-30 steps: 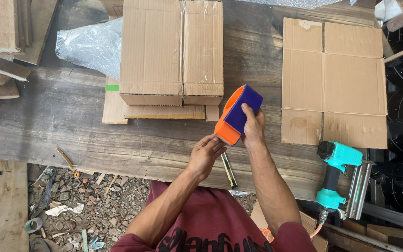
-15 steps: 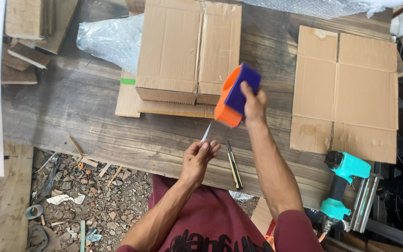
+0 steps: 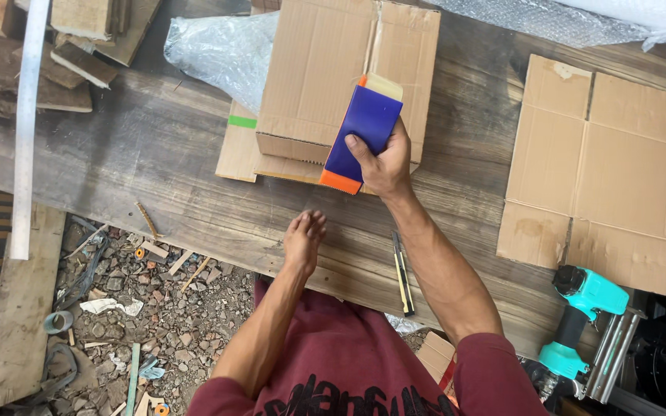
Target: The person places an object wrapped in plastic into a cardboard box and uses a tape dispenser to seal the box with multiple strips of tape.
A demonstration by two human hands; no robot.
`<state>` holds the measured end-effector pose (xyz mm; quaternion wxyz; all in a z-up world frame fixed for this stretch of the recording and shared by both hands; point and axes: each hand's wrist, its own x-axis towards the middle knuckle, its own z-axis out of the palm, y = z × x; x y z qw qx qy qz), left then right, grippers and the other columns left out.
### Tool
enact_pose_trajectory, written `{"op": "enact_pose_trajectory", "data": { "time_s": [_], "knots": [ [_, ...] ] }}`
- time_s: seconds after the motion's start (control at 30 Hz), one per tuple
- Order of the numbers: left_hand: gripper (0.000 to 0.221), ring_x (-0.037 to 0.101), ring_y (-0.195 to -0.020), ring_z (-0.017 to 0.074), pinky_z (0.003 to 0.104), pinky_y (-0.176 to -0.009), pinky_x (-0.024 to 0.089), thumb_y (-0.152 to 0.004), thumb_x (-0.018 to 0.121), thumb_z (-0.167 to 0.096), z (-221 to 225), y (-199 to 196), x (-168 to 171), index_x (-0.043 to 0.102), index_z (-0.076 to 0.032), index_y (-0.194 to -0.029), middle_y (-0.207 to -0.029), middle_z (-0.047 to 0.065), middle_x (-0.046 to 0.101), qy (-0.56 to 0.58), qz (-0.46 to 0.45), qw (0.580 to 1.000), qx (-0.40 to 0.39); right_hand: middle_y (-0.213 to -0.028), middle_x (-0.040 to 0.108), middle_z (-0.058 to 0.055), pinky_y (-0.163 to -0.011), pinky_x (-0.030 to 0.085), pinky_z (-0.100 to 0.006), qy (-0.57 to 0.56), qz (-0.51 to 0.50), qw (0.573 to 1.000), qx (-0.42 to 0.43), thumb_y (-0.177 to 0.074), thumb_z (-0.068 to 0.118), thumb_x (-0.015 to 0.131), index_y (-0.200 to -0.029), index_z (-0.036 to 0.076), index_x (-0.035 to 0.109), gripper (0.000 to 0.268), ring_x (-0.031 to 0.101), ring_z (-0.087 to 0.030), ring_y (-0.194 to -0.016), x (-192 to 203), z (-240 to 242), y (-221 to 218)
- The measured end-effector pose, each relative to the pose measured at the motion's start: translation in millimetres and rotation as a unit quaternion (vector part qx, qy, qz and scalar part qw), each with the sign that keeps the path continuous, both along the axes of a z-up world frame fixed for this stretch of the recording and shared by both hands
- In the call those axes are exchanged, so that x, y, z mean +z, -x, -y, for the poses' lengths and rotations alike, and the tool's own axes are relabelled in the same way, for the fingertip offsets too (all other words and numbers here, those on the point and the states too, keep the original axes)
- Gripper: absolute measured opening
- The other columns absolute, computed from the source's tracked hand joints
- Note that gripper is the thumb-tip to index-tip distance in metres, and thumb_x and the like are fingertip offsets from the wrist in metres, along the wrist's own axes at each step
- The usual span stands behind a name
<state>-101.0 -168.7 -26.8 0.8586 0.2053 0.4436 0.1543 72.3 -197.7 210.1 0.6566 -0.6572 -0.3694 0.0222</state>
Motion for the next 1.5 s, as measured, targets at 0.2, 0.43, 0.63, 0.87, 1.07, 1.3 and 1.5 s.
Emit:
{"op": "enact_pose_trajectory", "data": {
  "time_s": [0.2, 0.43, 0.63, 0.87, 1.07, 1.3, 1.5],
  "knots": [
    [0.033, 0.067, -0.123, 0.0312, 0.045, -0.102, 0.052, -0.109, 0.052, -0.02, -6.3, -45.4, -28.3, 0.052, -0.007, -0.139, -0.127, 0.019, 0.067, 0.027, 0.006, 1.0, -0.006, -0.083, 0.065, -0.009, -0.066, 0.055, -0.031, 0.011, 0.044, 0.999, 0.021, -0.089, 0.021, 0.082, -0.101, 0.008, 0.059, 0.029, 0.068, -0.017, -0.076, -16.8, 0.7, 6.2],
    [0.026, 0.073, -0.105, 0.0239, 0.041, -0.092, 0.059, -0.109, 0.047, -0.017, 18.3, -83.9, -69.2, 0.057, -0.006, -0.13, -0.109, 0.013, 0.068, 0.036, -0.025, 0.998, -0.037, -0.085, 0.066, -0.012, -0.069, 0.056, -0.036, 0.061, 0.066, 0.996, 0.003, -0.08, 0.024, 0.089, -0.102, 0.004, 0.061, 0.04, 0.069, -0.022, -0.078, -41.4, 40.5, 8.9],
    [0.024, 0.072, -0.099, 0.0308, 0.047, -0.086, 0.062, -0.104, 0.054, -0.016, 17.5, -122.9, -97.7, 0.06, -0.003, -0.124, -0.103, 0.019, 0.066, 0.037, -0.04, 0.998, 0.018, -0.086, 0.067, -0.018, -0.072, 0.056, -0.038, 0.062, 0.102, 0.993, -0.002, -0.081, 0.018, 0.089, -0.1, -0.001, 0.063, 0.037, 0.073, -0.03, -0.083, -46.8, 55.4, 7.3],
    [0.023, 0.066, -0.093, 0.022, 0.038, -0.078, 0.062, -0.106, 0.055, -0.018, 3.4, -156.6, -88.5, 0.06, -0.006, -0.124, -0.099, 0.012, 0.061, 0.01, -0.006, 1.0, 0.025, -0.086, 0.072, -0.017, -0.073, 0.057, -0.037, 0.059, 0.091, 0.994, -0.001, -0.079, 0.014, 0.089, -0.098, -0.001, 0.067, 0.033, 0.073, -0.025, -0.082, -36.6, 56.5, -7.2],
    [0.024, 0.066, -0.098, 0.0263, 0.038, -0.085, 0.062, -0.105, 0.055, -0.017, -2.0, -156.3, -19.3, 0.061, -0.002, -0.122, -0.104, 0.017, 0.061, 0.024, -0.04, 0.998, 0.047, -0.088, 0.07, -0.017, -0.075, 0.056, -0.038, 0.055, 0.098, 0.994, -0.002, -0.082, 0.015, 0.089, -0.101, -0.002, 0.064, 0.035, 0.071, -0.025, -0.085, -44.2, 43.1, -31.4],
    [0.025, 0.073, -0.095, 0.035, 0.045, -0.076, 0.069, -0.1, 0.053, -0.015, 6.9, -187.3, -64.4, 0.069, -0.006, -0.117, -0.104, 0.024, 0.065, -0.011, -0.156, 0.986, 0.05, -0.091, 0.068, -0.02, -0.077, 0.055, -0.04, 0.074, 0.093, 0.993, 0.02, -0.083, 0.014, 0.088, -0.103, -0.003, 0.063, 0.035, 0.07, -0.027, -0.089, -36.5, 26.3, -38.5],
    [0.029, 0.071, -0.108, 0.037, 0.044, -0.076, 0.068, -0.099, 0.054, -0.022, -0.2, -186.0, -9.0, 0.071, -0.014, -0.121, -0.11, 0.022, 0.071, -0.092, -0.258, 0.961, -0.04, -0.091, 0.068, -0.018, -0.077, 0.054, -0.038, 0.084, 0.098, 0.991, 0.03, -0.083, 0.016, 0.088, -0.104, -0.001, 0.064, 0.036, 0.068, -0.024, -0.089, -30.2, 19.4, -45.7]
  ]
}}
